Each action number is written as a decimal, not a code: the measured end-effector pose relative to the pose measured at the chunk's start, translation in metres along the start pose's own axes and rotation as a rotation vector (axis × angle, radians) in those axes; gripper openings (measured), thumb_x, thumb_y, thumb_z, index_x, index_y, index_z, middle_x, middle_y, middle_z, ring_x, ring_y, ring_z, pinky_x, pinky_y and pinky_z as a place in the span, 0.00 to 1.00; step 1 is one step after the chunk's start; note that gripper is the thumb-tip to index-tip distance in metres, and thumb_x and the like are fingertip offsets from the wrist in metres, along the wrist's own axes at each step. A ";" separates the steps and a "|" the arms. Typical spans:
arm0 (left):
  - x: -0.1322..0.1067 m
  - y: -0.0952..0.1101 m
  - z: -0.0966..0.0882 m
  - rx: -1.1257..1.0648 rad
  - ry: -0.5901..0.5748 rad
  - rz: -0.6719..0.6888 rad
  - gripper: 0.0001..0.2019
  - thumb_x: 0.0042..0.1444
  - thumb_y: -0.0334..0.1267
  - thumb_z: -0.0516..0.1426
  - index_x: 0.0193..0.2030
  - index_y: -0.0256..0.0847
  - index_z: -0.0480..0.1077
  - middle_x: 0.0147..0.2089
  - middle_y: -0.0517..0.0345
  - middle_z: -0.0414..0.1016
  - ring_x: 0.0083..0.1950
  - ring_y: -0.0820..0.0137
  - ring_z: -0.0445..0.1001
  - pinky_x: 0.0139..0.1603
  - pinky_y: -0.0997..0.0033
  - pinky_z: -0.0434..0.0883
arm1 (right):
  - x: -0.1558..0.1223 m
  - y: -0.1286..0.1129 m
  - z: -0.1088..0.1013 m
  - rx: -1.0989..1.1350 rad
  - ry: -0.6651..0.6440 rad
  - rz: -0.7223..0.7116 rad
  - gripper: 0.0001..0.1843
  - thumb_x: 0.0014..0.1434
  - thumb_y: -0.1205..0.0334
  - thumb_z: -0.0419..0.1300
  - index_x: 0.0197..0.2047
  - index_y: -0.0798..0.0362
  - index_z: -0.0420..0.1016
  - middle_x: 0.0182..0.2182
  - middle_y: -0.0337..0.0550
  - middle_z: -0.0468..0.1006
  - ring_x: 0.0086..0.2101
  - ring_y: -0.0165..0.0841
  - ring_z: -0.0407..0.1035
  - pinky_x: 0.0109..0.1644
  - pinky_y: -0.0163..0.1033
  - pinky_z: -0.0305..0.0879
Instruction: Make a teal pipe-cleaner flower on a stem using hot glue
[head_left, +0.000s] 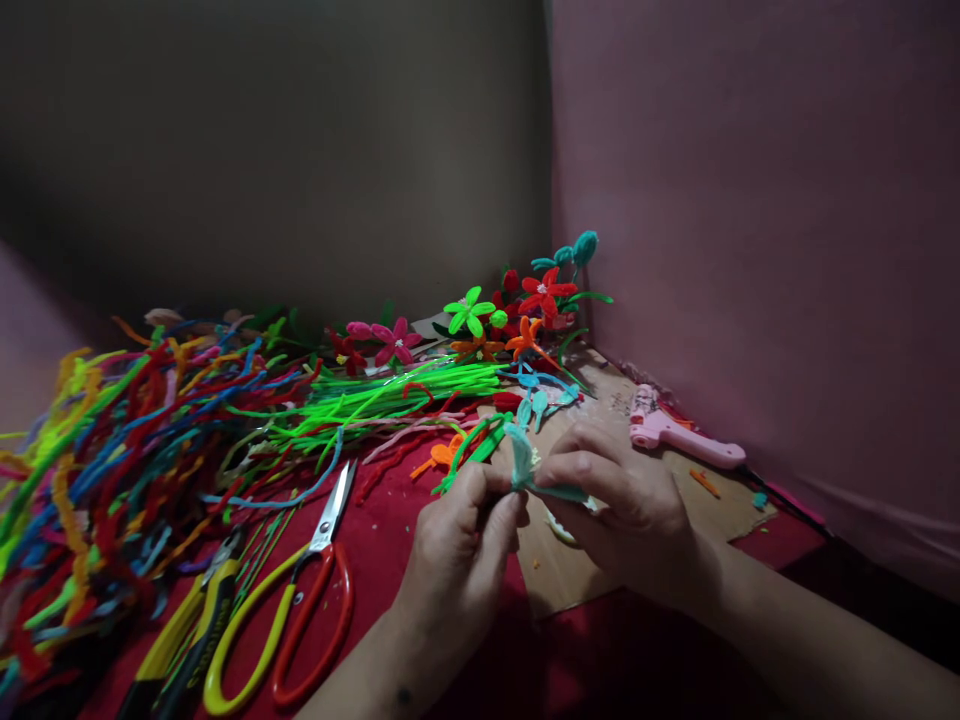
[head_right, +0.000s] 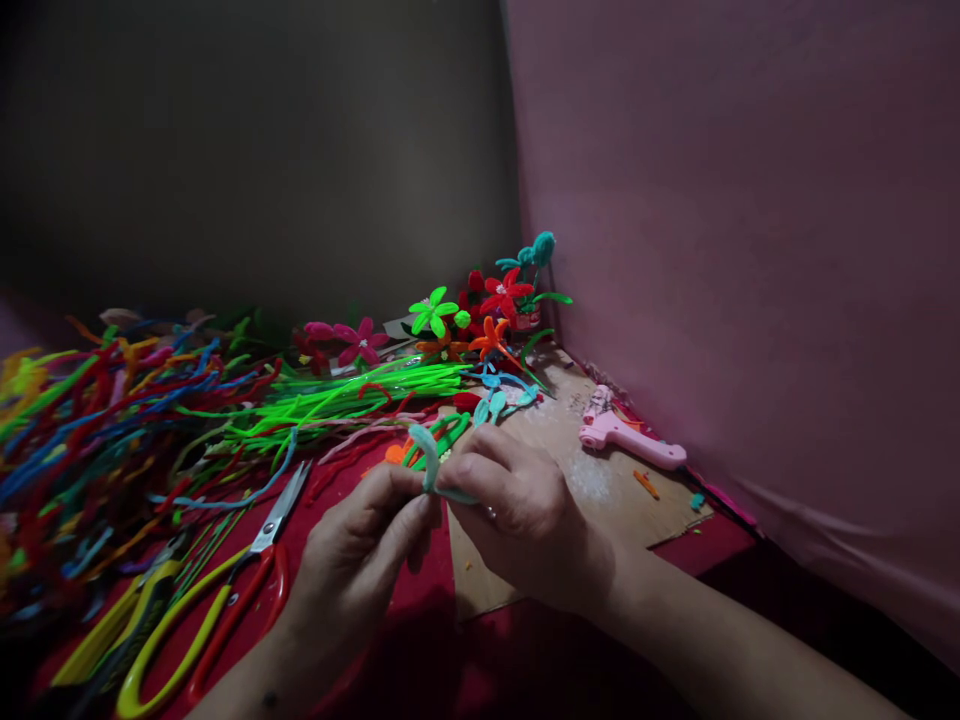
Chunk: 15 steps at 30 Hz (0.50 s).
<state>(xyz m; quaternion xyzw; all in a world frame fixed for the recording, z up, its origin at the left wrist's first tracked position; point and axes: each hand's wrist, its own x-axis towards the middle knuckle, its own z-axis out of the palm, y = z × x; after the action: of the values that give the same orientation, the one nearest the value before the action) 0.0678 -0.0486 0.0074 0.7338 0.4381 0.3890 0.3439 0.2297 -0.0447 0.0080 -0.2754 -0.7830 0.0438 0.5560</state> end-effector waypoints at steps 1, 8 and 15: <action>-0.001 0.000 0.001 0.000 0.001 0.015 0.05 0.58 0.36 0.51 0.33 0.40 0.65 0.24 0.64 0.64 0.23 0.77 0.61 0.24 0.78 0.60 | 0.000 0.000 0.000 -0.005 0.005 -0.009 0.07 0.55 0.76 0.56 0.33 0.55 0.69 0.27 0.41 0.68 0.29 0.28 0.65 0.31 0.34 0.65; -0.002 0.003 0.002 -0.183 0.008 0.003 0.07 0.60 0.38 0.49 0.33 0.40 0.64 0.22 0.66 0.60 0.22 0.78 0.60 0.23 0.78 0.60 | -0.004 -0.004 0.001 -0.012 0.053 -0.012 0.16 0.53 0.78 0.57 0.43 0.54 0.65 0.31 0.42 0.69 0.32 0.29 0.64 0.35 0.37 0.66; 0.010 0.003 -0.008 -0.663 -0.062 -0.132 0.07 0.57 0.34 0.54 0.30 0.35 0.70 0.28 0.58 0.71 0.27 0.75 0.68 0.31 0.74 0.66 | -0.018 -0.003 0.006 0.122 0.158 0.245 0.23 0.52 0.77 0.56 0.51 0.53 0.61 0.32 0.39 0.65 0.29 0.27 0.63 0.31 0.34 0.65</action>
<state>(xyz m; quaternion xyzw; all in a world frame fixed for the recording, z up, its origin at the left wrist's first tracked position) 0.0646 -0.0391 0.0161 0.5635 0.3236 0.4649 0.6014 0.2269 -0.0546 -0.0089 -0.3372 -0.6934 0.1368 0.6219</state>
